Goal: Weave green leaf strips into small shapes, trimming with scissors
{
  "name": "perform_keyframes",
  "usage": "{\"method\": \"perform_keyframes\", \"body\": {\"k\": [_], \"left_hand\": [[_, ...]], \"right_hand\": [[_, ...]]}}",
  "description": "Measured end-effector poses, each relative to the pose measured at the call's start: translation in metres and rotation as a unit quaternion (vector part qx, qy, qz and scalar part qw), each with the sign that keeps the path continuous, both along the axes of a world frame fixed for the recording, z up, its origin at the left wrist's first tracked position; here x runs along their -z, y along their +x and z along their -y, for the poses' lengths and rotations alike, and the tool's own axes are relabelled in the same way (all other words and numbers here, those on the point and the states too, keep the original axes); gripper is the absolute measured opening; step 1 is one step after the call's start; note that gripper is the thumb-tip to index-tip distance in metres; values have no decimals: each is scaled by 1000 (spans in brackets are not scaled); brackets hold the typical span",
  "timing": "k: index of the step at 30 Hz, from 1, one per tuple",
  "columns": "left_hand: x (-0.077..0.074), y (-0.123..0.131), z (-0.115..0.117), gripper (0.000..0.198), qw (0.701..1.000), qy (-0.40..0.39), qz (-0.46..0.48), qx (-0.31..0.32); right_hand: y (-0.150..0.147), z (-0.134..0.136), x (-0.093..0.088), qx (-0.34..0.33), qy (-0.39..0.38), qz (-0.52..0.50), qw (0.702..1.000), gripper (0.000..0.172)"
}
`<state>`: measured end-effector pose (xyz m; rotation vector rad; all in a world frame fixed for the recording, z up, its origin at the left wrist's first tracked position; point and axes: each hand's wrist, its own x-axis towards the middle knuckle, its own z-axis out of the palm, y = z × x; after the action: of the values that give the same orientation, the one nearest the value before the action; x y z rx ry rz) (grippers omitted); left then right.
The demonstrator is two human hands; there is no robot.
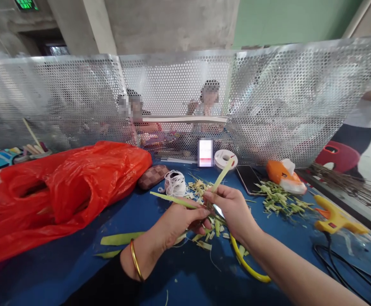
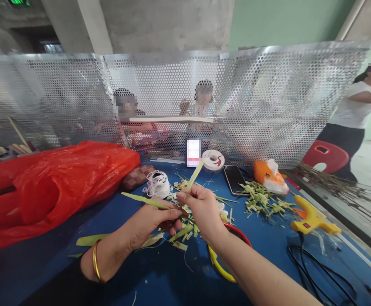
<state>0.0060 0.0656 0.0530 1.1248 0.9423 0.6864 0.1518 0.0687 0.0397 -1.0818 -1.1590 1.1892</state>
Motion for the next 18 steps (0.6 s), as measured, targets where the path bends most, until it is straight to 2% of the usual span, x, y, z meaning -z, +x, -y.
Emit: {"method": "perform_keyframes", "body": {"k": [2,5,9,14,18], "left_hand": [[1,1,0,16,1000,-2,5,-1],[5,3,0,13,997,-25,49,-48],[5,1,-3,22,991,-50,93,-77],[-1,-3,-4,23,992,-46,85,-79],[0,0,-2,17,993,-37,68,-88]], "right_hand": [[1,-2,1,1,7,6,1000,21],[5,-5,-2,-3,16,20,1000,22],[11,-5,-10,-23,49,43,998,17],[9,-4,-10,-26,92,85,992,16],[6,-5,-6,-19,94,112,989,20]]}}
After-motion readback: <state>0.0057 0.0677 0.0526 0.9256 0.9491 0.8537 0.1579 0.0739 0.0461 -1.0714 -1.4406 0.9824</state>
